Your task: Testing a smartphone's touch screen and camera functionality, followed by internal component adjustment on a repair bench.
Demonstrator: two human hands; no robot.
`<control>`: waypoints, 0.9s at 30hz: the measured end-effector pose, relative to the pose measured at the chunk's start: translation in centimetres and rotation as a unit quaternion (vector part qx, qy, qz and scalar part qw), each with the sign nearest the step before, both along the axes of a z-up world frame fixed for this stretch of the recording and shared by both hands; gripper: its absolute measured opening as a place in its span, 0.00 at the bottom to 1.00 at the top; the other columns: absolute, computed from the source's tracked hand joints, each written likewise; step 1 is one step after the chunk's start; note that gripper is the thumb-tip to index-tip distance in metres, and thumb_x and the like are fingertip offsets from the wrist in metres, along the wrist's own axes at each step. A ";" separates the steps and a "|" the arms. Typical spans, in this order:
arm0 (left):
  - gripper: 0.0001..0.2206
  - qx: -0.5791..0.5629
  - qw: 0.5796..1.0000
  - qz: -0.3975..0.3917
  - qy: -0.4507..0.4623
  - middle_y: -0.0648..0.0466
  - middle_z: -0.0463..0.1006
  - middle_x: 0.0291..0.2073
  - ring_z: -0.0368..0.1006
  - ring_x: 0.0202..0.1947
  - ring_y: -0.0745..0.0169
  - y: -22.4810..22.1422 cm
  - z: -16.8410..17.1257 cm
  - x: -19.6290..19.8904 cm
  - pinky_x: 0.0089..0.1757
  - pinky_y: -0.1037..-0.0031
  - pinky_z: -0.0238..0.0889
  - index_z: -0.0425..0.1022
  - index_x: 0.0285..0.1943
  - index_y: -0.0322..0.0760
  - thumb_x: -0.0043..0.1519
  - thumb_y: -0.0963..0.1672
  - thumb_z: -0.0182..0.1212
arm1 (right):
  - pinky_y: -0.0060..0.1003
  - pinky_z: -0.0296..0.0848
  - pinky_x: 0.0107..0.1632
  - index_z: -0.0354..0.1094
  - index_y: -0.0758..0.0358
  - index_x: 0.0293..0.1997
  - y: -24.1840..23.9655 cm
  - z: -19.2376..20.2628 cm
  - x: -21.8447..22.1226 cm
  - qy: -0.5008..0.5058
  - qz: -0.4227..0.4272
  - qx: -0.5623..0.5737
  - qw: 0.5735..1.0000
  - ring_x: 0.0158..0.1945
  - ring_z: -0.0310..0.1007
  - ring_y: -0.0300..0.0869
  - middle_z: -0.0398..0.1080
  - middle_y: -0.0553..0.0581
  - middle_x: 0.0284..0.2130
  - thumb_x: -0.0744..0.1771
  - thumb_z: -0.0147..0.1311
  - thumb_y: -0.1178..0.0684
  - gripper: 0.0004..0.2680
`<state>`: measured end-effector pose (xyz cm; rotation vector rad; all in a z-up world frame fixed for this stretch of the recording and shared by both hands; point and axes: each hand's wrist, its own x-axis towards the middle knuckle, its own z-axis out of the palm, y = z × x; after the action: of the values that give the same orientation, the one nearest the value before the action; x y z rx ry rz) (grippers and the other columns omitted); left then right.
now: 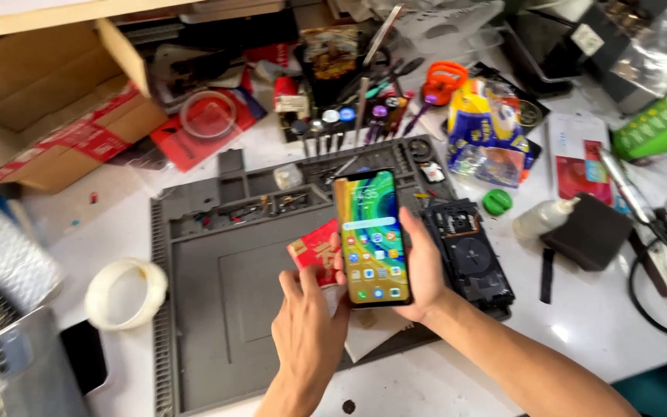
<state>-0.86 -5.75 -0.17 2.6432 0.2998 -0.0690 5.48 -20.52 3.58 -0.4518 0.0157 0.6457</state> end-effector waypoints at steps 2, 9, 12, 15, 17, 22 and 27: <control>0.25 -0.070 0.997 0.010 0.038 0.53 0.64 0.48 0.77 0.38 0.40 -0.7 0.3 -0.6 0.29 0.49 0.70 0.61 0.60 0.48 0.57 0.50 0.68 | 0.47 0.77 0.46 0.62 0.75 0.61 -0.1 -0.2 -0.1 -0.007 0.001 0.029 1.000 0.41 0.76 0.55 0.71 0.69 0.47 0.68 0.45 0.31 0.28; 0.50 0.290 0.942 0.121 -0.118 0.51 0.68 0.39 0.69 0.33 0.56 -5.5 -1.4 -1.7 0.28 0.72 0.66 0.61 0.73 0.30 0.41 0.58 0.70 | 0.49 0.76 0.47 0.61 0.76 0.63 -0.5 -0.9 0.3 0.007 0.003 0.031 0.999 0.44 0.76 0.56 0.71 0.70 0.49 0.67 0.47 0.31 0.30; 0.60 0.188 0.970 0.145 -0.043 0.48 0.65 0.44 0.70 0.37 0.54 -5.6 -0.3 -0.9 0.30 0.68 0.70 0.48 0.77 0.29 0.41 0.62 0.78 | 0.49 0.76 0.46 0.62 0.74 0.61 -0.8 -0.6 0.6 -0.001 -0.010 0.000 1.000 0.42 0.75 0.55 0.71 0.69 0.49 0.66 0.46 0.30 0.30; 0.62 -0.105 0.980 0.160 0.052 0.44 0.62 0.54 0.71 0.47 0.35 -3.7 3.7 -0.3 0.38 0.53 0.72 0.32 0.81 0.34 0.46 0.53 0.81 | 0.48 0.76 0.45 0.64 0.75 0.59 -1.0 -0.3 0.8 -0.018 -0.031 -0.024 0.999 0.41 0.75 0.53 0.72 0.67 0.49 0.66 0.47 0.29 0.31; 0.59 -0.258 0.947 0.175 0.080 0.43 0.63 0.60 0.71 0.52 0.21 -2.4 4.8 -0.4 0.48 0.43 0.67 0.29 0.82 0.41 0.50 0.47 0.79 | 0.46 0.76 0.46 0.63 0.76 0.60 -1.5 -0.4 0.9 -0.042 -0.044 -0.031 0.998 0.42 0.76 0.52 0.72 0.67 0.49 0.65 0.48 0.29 0.31; 0.10 -0.433 0.862 0.260 -0.035 0.55 0.81 0.30 0.67 0.23 0.65 -1.6 6.8 -1.5 0.28 0.72 0.62 0.79 0.48 0.41 0.61 0.45 0.59 | 0.37 0.75 0.43 0.56 0.62 0.69 -1.9 2.5 -0.3 -0.252 -0.148 -0.353 0.889 0.42 0.74 0.42 0.74 0.63 0.50 0.69 0.40 0.38 0.23; 0.21 -0.517 0.829 0.111 -0.181 0.50 0.81 0.51 0.73 0.50 0.62 -2.8 5.5 -1.9 0.50 0.71 0.66 0.72 0.62 0.38 0.69 0.50 0.40 | 0.38 0.63 0.53 0.58 0.59 0.67 0.5 5.0 -2.7 -0.421 -0.170 -0.621 0.639 0.49 0.64 0.45 0.66 0.58 0.46 0.69 0.42 0.42 0.20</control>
<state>-2.73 -8.56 5.38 1.4792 0.3131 0.2736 2.76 -20.05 8.60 -2.0346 -0.3632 -0.1273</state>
